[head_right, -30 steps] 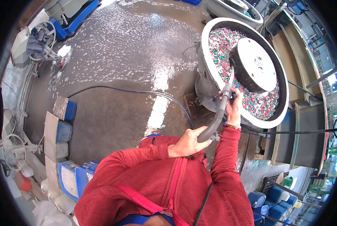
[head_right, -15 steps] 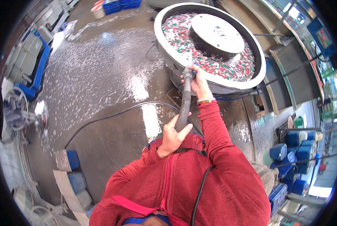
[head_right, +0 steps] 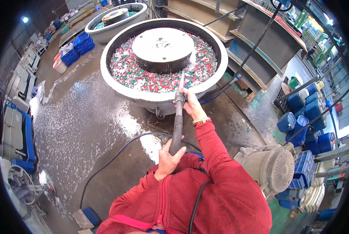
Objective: The person uses a hose to spray water and foam over the surfaces of several industrial vibratory finishing machines containing metal components and polishing media.
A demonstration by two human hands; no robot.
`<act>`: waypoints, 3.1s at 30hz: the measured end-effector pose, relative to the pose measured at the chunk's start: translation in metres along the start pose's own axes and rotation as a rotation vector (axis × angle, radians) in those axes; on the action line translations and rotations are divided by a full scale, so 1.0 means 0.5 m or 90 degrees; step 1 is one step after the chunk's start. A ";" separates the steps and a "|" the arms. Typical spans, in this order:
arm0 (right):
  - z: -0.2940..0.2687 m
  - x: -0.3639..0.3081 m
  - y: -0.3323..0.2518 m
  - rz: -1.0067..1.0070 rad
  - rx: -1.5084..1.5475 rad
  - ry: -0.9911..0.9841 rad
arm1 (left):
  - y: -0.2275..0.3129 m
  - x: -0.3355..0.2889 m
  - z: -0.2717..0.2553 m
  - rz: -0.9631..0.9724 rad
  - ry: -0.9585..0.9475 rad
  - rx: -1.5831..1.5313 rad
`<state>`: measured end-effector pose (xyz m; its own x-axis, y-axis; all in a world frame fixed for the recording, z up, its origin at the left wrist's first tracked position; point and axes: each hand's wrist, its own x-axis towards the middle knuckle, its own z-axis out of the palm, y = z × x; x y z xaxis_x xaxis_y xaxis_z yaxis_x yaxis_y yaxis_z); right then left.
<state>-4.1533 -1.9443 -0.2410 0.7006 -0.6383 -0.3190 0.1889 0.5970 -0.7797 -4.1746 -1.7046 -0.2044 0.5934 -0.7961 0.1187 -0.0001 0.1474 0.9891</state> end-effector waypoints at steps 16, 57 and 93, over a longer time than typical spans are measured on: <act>-0.177 0.072 -0.149 -0.009 0.106 -0.013 | -0.048 0.109 0.241 -0.117 -0.061 -0.110; -0.047 0.185 -0.026 0.195 -0.036 -0.145 | -0.109 0.143 0.189 -0.043 0.166 0.008; 0.494 0.282 0.213 0.029 -0.128 -0.159 | -0.046 0.119 -0.480 0.007 0.094 -0.137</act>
<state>-3.8647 -1.8508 -0.2358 0.8572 -0.4591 -0.2333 0.0310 0.4983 -0.8664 -3.9460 -1.6143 -0.2411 0.7051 -0.7021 0.0990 0.1548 0.2887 0.9448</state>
